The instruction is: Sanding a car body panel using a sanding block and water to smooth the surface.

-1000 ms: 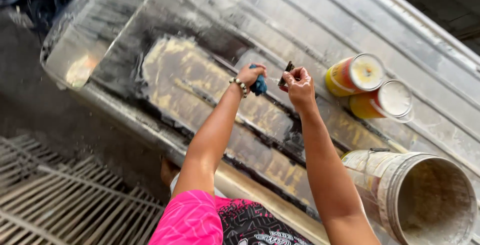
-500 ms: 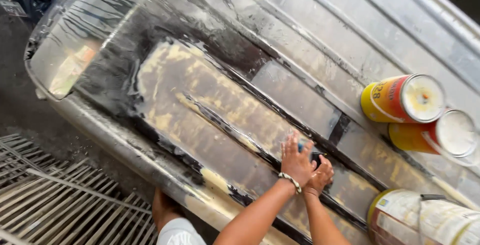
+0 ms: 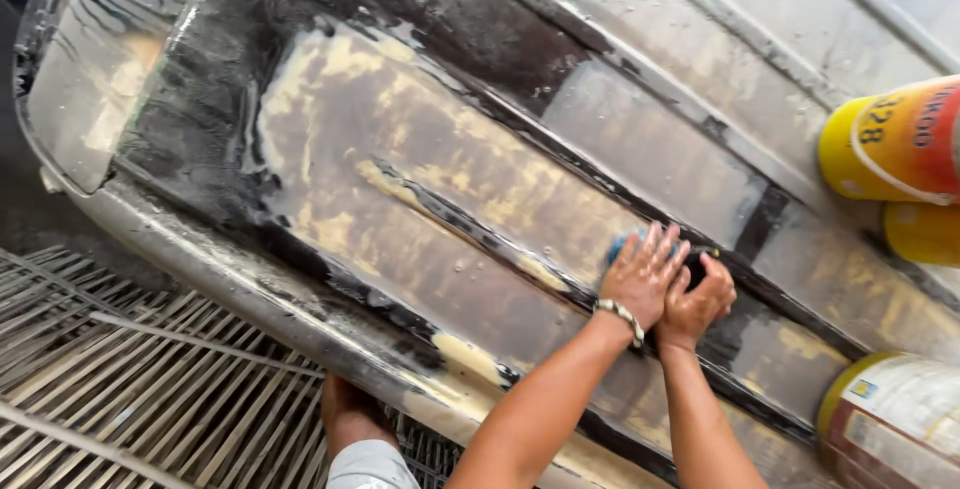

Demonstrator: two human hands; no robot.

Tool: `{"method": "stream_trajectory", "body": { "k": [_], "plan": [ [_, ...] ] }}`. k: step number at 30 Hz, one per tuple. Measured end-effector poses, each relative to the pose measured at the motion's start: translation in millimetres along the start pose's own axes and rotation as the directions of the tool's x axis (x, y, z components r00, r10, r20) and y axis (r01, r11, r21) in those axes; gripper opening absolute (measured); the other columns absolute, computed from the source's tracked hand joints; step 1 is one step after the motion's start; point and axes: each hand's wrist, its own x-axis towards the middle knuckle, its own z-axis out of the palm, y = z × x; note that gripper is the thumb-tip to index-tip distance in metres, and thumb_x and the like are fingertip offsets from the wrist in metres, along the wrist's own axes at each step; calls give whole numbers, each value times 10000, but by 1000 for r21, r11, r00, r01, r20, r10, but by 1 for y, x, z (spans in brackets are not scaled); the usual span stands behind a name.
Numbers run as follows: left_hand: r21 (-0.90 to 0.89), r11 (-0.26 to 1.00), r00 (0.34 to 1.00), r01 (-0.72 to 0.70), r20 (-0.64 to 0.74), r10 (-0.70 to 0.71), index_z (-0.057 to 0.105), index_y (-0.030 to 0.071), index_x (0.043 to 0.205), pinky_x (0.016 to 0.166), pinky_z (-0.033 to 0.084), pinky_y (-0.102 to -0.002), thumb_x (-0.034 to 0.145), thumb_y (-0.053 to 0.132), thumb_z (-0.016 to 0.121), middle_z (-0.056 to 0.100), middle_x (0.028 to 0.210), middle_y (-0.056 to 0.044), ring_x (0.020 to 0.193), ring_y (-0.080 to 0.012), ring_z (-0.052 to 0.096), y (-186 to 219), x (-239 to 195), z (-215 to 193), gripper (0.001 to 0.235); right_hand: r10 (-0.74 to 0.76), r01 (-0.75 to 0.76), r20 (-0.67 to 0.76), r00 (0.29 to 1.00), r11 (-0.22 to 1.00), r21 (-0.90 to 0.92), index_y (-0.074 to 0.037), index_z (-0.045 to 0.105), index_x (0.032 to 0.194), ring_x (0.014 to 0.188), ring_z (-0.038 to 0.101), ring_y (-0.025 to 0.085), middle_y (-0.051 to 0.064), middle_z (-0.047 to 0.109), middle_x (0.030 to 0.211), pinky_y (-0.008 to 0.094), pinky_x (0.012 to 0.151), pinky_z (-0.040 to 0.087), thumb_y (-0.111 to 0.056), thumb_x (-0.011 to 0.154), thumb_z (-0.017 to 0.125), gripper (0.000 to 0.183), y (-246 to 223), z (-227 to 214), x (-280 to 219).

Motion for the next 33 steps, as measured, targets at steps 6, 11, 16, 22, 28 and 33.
{"method": "stream_trajectory", "body": {
  "k": [6,11,16,22,28,33],
  "plan": [
    [51,990,988,128,82,-132,362,342,1598,1270,81,-611,1042,420,411,120,1720,-43,1584,-345,118,-165,59,-63,564,-102,102,17,995,995,23,-89,589,1354,1333,495,368,160,605,1386,519,1151,311,-179,1041,652,331,-77,0,29],
    [83,944,947,321,-6,-321,412,414,1552,1236,78,-666,1043,475,456,195,1697,9,1574,-344,143,-345,80,-133,515,-63,62,26,998,997,44,-90,591,1364,1338,490,364,153,603,1391,511,1155,311,-184,1045,646,337,-78,1,31],
    [93,938,928,334,-206,-311,560,291,1478,1248,265,-542,1107,259,472,490,1589,-31,1487,-356,402,-539,98,-138,383,-64,64,25,998,998,21,-89,600,1355,1334,499,361,151,603,1392,499,1165,315,-170,1050,641,318,-81,1,32],
    [-747,448,590,492,-92,-802,527,152,1309,848,624,-399,1010,207,571,726,1177,-84,1024,-225,751,-388,100,-191,306,-72,72,1,997,997,29,-91,598,1339,1334,515,344,139,610,1385,488,1169,326,-161,1046,644,304,-85,-1,35],
    [-607,783,919,-133,-371,-132,711,81,1244,1036,500,-467,966,70,628,704,1270,-154,1159,-306,670,-111,7,-119,290,-90,90,8,996,996,14,-77,588,1353,1333,506,350,143,605,1366,497,1163,334,-135,1035,651,328,-63,7,29],
    [-387,919,994,77,-41,-101,556,182,1473,1204,293,-590,880,350,682,537,1519,-141,1438,-354,458,-36,-34,-79,629,-130,131,-15,991,991,17,-95,625,1330,1312,546,344,127,631,1332,487,1141,368,-172,1058,701,293,-28,27,21]
  ]
}}
